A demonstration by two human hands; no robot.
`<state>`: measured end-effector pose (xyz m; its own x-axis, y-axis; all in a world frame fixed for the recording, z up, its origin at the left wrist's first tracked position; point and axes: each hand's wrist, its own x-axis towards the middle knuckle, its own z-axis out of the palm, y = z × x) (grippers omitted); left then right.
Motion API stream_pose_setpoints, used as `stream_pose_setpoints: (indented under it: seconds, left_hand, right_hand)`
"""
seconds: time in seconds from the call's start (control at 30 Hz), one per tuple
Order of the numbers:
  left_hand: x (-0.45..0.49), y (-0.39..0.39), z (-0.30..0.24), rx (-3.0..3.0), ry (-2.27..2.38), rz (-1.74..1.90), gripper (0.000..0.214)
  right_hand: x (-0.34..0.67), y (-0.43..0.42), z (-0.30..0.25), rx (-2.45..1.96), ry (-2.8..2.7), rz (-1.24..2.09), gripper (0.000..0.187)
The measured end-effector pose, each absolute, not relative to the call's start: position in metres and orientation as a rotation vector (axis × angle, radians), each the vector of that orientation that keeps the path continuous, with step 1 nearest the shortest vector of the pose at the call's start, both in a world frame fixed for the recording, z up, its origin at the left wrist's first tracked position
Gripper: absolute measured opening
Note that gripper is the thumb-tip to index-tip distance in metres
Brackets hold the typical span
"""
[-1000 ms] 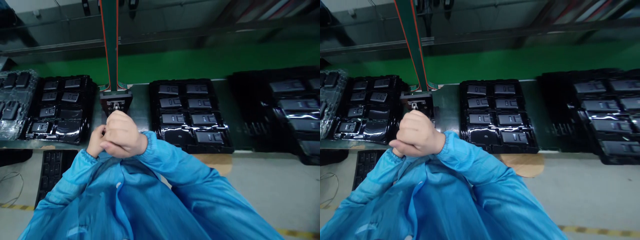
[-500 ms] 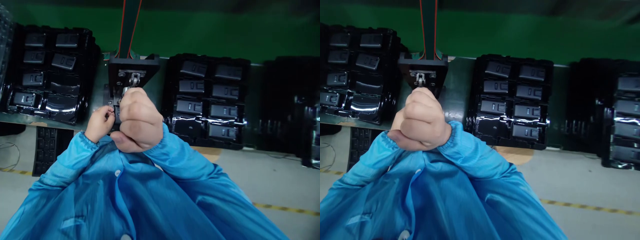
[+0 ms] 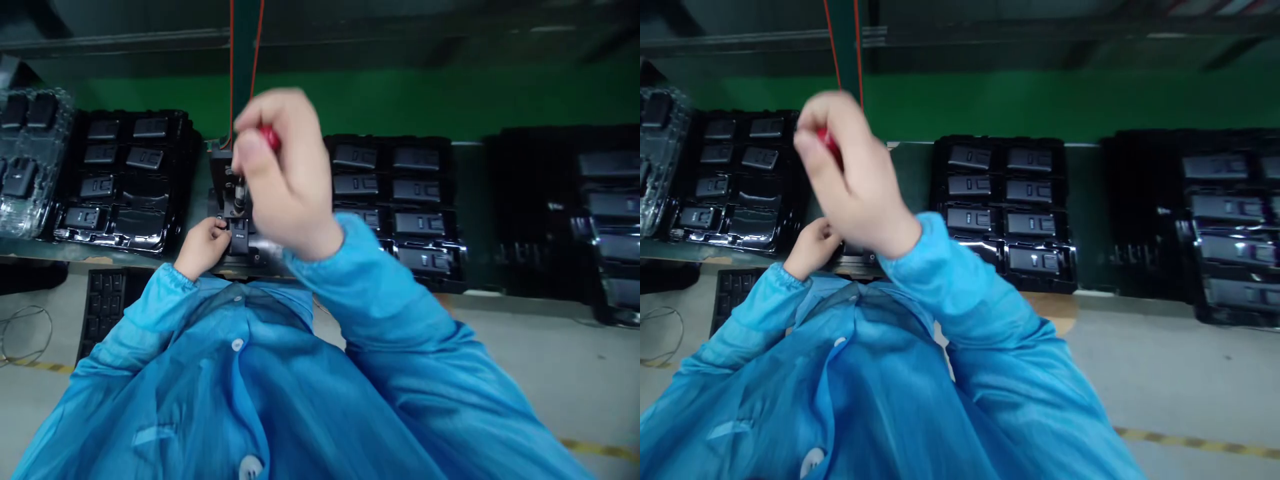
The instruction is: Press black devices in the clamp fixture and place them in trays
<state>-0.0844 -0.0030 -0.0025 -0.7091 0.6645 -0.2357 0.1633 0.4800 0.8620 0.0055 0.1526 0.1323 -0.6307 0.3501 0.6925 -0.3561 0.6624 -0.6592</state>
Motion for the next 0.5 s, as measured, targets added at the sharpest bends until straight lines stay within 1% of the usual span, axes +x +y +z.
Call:
stream_pose_setpoints:
  seconds: [0.07,0.1,0.17,0.23,0.27,0.4,0.5]
  left_hand:
    - [-0.088,0.003,-0.005,0.729,2.168,1.16,0.026]
    - [-0.09,0.006,-0.006,0.751,2.171,1.139,0.025]
    - [-0.092,0.011,-0.008,0.784,2.188,1.088,0.021]
    - [-0.094,0.013,-0.008,0.82,2.204,1.048,0.019]
    - [-0.094,0.013,-0.008,0.835,2.211,1.035,0.018]
    - [-0.094,0.012,-0.009,0.879,2.222,1.032,0.02]
    - [-0.093,0.012,-0.009,0.886,2.2,1.066,0.022]
  right_hand:
    - [-0.011,0.172,0.151,-0.194,-2.117,1.034,0.009]
    - [-0.02,0.182,0.155,-0.314,-2.228,1.003,0.008]
    - [-0.034,0.199,0.155,-0.528,-2.423,0.98,0.017]
    - [-0.038,0.208,0.146,-0.639,-2.454,1.008,0.025]
    - [-0.034,0.209,0.14,-0.632,-2.395,1.0,0.025]
    - [0.006,0.19,0.108,-0.471,-1.951,0.84,0.014]
    - [0.046,0.166,0.08,-0.43,-1.778,0.871,0.019]
